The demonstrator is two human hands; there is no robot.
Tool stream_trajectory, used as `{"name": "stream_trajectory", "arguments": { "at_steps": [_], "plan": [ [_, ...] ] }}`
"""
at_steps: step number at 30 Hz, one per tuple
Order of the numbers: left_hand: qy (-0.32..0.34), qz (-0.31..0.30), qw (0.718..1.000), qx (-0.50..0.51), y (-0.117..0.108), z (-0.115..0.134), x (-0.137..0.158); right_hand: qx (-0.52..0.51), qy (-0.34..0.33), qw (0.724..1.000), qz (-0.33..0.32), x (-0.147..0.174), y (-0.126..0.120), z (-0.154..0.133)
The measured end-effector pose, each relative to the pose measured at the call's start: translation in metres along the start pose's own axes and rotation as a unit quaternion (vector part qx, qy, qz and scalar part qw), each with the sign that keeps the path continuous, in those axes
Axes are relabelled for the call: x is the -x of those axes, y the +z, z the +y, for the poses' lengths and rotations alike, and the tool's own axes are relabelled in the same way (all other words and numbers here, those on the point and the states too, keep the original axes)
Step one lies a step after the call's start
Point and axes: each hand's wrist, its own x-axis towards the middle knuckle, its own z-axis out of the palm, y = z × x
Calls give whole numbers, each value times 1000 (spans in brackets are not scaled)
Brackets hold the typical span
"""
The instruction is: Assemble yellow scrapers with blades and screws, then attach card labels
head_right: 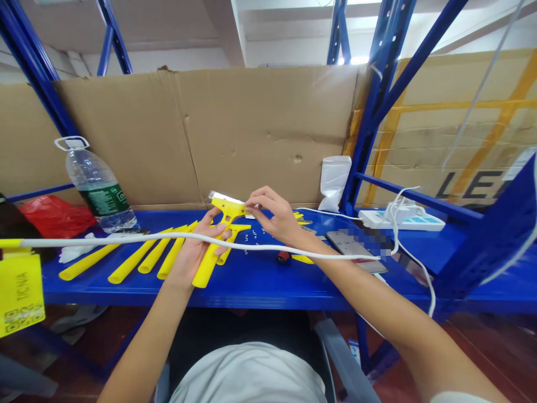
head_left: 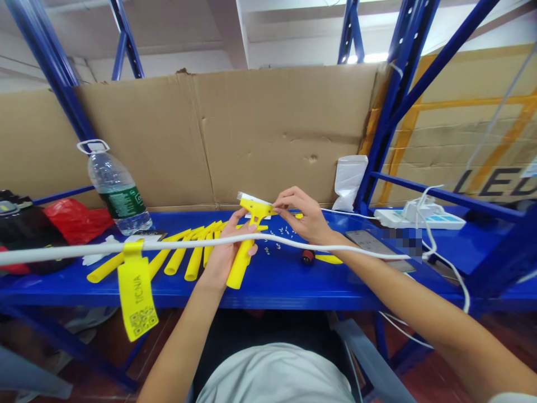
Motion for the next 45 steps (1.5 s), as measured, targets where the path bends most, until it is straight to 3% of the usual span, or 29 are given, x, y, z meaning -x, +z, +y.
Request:
{"name": "stream_trajectory", "arguments": {
  "at_steps": [4, 12, 19, 27, 33, 41, 45],
  "plan": [
    [-4, 3, 1000, -7, 0, 0, 0, -51, 28, 998, -39, 0, 3, 0],
    [-8, -5, 1000, -5, -2, -1, -1, -104, 96, 989, -42, 1, 5, 6],
    [-20, 17, 999, 42, 10, -8, 3, -186, 183, 964, -60, -3, 3, 11],
    [-55, 83, 988, 117, 28, -17, 6, -282, 285, 913, -78, -4, 5, 18],
    [-94, 88, 979, 159, 28, -18, 2, -322, 361, 869, -102, -1, 7, 29],
    [-108, 99, 975, 166, 31, -17, 1, -392, 428, 808, -102, -1, 4, 23],
    [-107, 108, 975, 162, 31, -17, 1, -417, 484, 764, -93, -3, 2, 21]
  ]
}}
